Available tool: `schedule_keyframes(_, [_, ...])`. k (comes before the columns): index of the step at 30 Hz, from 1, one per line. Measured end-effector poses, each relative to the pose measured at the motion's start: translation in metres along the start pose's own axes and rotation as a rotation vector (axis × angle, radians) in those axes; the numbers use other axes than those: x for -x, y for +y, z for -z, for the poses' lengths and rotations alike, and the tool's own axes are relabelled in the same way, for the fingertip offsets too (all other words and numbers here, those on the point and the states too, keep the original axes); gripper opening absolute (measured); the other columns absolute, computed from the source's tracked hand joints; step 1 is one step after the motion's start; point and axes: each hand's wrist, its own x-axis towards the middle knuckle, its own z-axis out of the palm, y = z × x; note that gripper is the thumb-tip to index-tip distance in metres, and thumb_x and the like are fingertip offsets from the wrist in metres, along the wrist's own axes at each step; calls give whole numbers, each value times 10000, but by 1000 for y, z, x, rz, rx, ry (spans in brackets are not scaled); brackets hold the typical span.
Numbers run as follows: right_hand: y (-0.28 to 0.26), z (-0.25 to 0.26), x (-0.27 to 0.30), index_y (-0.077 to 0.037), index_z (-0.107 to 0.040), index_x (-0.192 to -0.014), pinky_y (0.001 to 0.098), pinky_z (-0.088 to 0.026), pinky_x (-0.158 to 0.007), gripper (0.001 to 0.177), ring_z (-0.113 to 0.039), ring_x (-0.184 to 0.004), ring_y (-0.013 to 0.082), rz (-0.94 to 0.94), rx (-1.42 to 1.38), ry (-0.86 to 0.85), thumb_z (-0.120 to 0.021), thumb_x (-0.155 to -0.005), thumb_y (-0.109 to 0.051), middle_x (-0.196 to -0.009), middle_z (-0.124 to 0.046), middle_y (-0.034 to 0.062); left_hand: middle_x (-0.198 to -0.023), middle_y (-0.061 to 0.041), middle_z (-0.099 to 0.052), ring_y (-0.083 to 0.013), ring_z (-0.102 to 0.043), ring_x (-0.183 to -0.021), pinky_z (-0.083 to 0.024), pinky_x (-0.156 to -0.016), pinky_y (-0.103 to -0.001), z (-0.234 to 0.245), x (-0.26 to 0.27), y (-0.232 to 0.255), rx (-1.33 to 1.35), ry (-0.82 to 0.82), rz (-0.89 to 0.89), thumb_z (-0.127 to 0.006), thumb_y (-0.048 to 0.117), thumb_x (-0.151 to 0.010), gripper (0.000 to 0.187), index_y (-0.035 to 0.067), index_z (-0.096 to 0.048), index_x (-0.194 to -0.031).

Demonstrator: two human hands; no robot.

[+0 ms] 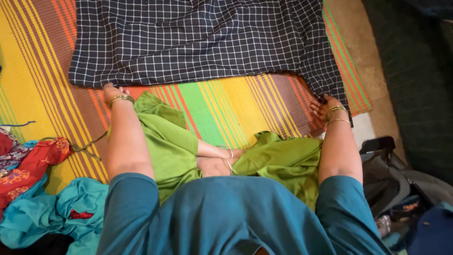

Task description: The person folds a checkered cloth by hand while sitting on a striped rug, smoothing it and making multiple folds to reach a rectangular state.

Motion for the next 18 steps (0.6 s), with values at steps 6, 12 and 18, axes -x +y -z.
schedule_keyframes(6, [-8, -10, -8, -168, -654, -1170, 356, -509, -577, 228, -611, -668, 195, 484, -242, 292, -629, -981, -294, -930, -697, 49, -872, -75, -727, -191, -693, -626, -495, -464, -317, -5, -19, 8, 185, 6, -15, -808, 334, -764, 565, 244, -517, -1240])
schedule_keyframes(12, [-23, -28, 23, -132, -685, -1026, 300, -416, -476, 188, -548, -587, 150, 710, -493, 346, -699, -921, -287, -821, -654, 20, -668, 3, -434, -158, -357, -485, -238, -372, -305, -1, -51, 27, 67, -287, 146, -770, 622, -884, 609, 142, -426, -1035])
schedule_keyframes(18, [-37, -44, 41, -22, -651, -887, 340, -391, -427, 203, -530, -545, 231, 944, -696, 287, -641, -885, -225, -769, -643, 117, -940, -44, -747, -227, -716, -806, -417, -542, -342, 4, -52, 58, 567, -343, 165, -653, 322, -736, 400, 177, -658, -1108])
